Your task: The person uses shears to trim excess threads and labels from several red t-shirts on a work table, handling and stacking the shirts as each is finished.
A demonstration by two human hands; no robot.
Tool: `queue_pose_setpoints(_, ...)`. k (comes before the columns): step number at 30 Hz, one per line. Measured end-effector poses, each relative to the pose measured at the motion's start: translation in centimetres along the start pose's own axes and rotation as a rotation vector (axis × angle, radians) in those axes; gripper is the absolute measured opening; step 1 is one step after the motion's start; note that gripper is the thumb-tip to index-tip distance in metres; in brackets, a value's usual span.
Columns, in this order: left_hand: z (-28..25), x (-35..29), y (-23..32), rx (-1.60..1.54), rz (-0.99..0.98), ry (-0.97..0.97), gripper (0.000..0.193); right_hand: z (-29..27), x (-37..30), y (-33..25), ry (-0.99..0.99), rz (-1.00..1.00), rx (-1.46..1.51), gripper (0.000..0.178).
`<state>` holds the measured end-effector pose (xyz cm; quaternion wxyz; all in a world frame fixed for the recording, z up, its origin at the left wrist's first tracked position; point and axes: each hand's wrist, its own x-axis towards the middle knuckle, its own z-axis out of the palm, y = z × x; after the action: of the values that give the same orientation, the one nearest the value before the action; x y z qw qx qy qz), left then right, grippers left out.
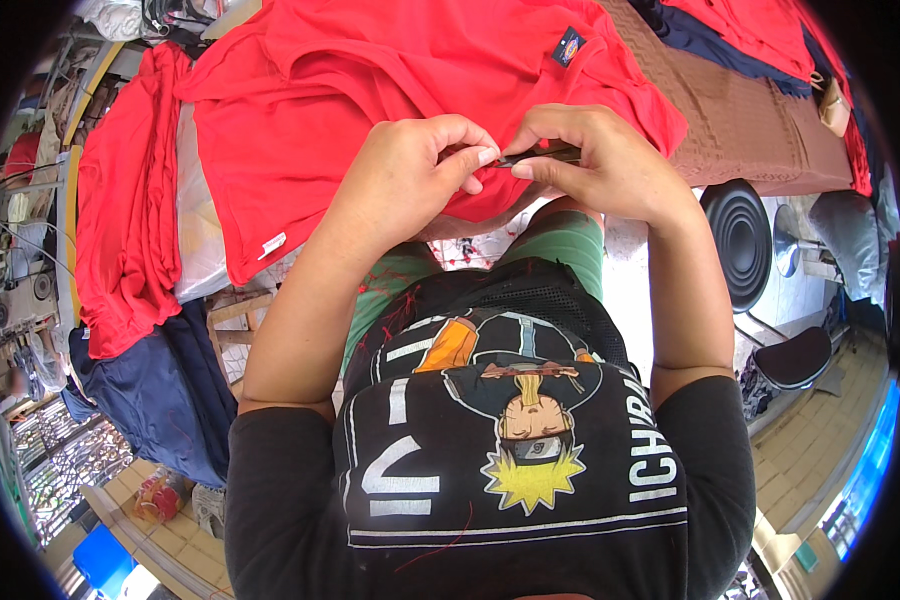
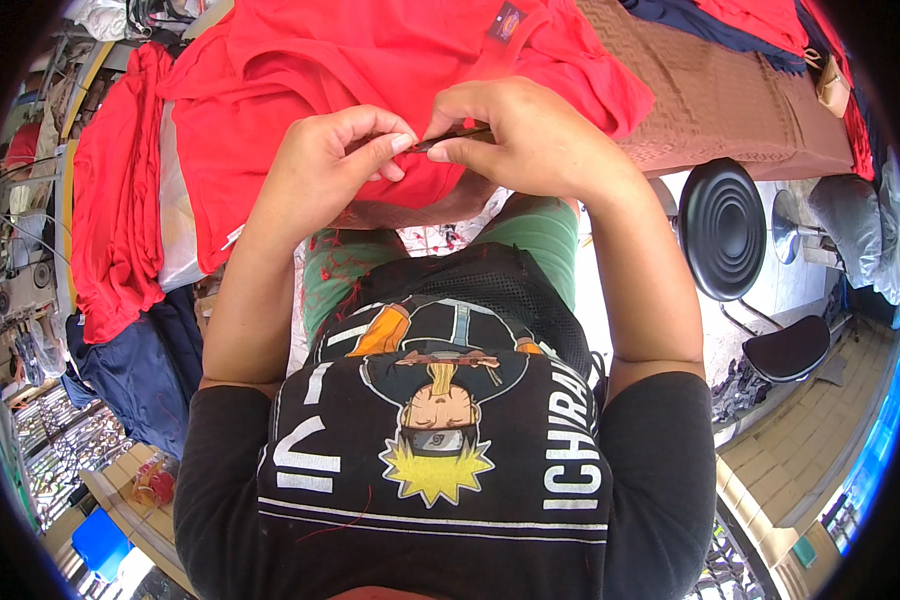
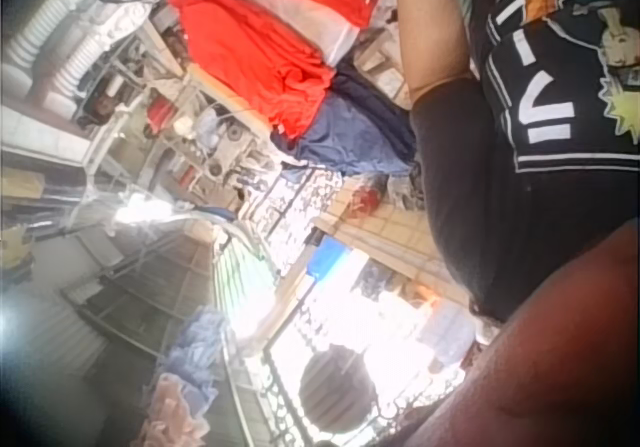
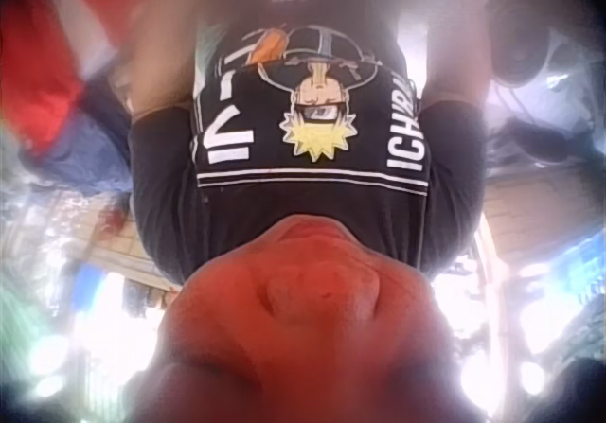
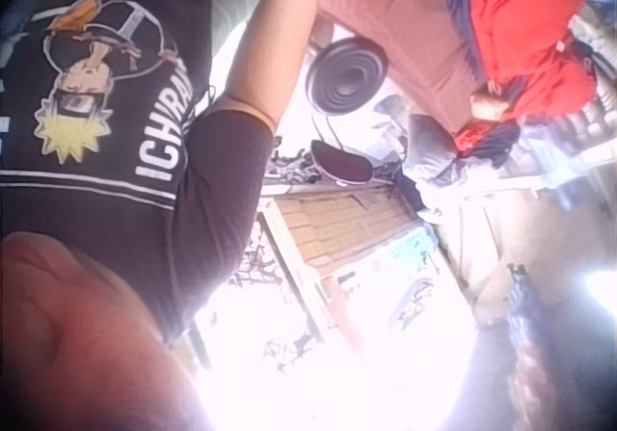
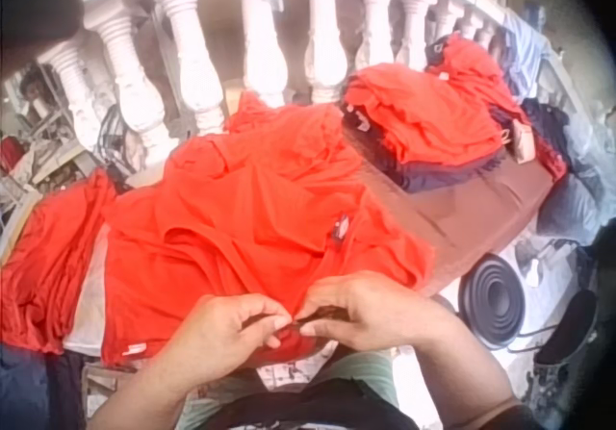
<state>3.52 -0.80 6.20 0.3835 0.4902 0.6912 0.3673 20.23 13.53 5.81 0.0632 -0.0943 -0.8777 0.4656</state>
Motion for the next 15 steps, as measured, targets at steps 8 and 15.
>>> queue_pose_setpoints(8,0.2,-0.1,0.1,0.054,0.041,-0.009,0.016,0.1,0.1,0.2,0.022,-0.008,0.012,0.014)
queue_pose_setpoints(15,-1.6,-0.8,0.3,0.168,0.468,-0.053,0.021,-0.6,0.1,0.0,0.027,-0.056,-0.090,0.015)
